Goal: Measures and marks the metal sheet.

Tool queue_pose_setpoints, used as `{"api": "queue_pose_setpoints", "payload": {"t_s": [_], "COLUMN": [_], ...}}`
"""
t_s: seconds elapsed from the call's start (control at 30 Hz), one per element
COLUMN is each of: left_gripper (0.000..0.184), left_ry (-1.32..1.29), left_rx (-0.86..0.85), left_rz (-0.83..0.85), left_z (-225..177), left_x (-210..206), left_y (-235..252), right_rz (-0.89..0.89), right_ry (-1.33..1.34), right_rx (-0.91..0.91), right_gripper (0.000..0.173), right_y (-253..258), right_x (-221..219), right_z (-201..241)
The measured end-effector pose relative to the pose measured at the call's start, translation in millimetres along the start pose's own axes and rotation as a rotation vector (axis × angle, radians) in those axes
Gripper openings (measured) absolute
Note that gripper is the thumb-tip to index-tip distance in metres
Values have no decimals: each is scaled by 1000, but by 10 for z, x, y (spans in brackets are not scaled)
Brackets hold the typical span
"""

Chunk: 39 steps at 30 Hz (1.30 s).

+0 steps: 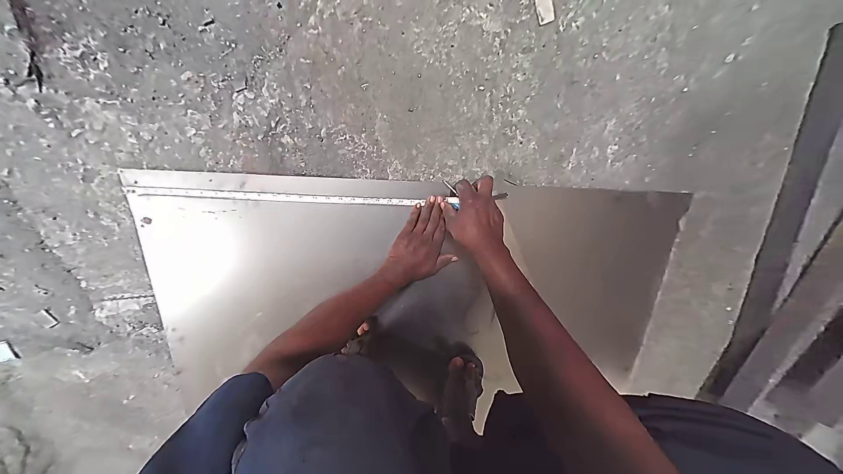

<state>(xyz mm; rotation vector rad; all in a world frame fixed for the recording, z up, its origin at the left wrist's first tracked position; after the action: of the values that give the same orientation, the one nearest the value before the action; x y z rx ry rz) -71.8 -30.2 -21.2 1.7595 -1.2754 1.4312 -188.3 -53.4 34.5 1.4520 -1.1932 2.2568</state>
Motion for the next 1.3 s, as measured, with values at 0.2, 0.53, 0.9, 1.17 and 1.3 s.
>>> {"api": "queue_pose_setpoints", "payload": {"t_s": [0.2,0.53,0.9,1.17,1.3], "left_gripper": [105,104,103,105,106], "left_ry": [-10,-7,5,-6,-6], "left_rx": [3,-2,-14,-16,-24], "left_rz": [-22,-18,31,5,6], "left_z": [9,3,-2,-19,7], "left_x": [-14,-24,-68,-24,-62], "left_y": [-8,-12,-2,-9,4], "right_rz": [-6,-3,19,-102,-27], "right_ry": [7,34,31,473,332], "right_rx": [0,11,-7,64,-202], "right_gripper": [46,47,50,62,77], "right_y": [52,63,87,74,-142], "right_x": [-42,-76,-110,6,18], "right_z": [-38,-70,-97,-542,-1310]}}
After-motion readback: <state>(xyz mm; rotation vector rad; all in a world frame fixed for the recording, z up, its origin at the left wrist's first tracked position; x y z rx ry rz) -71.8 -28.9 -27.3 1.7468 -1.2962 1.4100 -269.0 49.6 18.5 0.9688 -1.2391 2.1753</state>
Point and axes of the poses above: each hand's wrist, its own y-axis towards the middle knuckle, its own x-axis out of the back of the hand, z = x × y, the point moved 8 cm from there along y, towards the middle knuckle, and after that the axes turned 7 degrees about y, right-handed, at the moved point
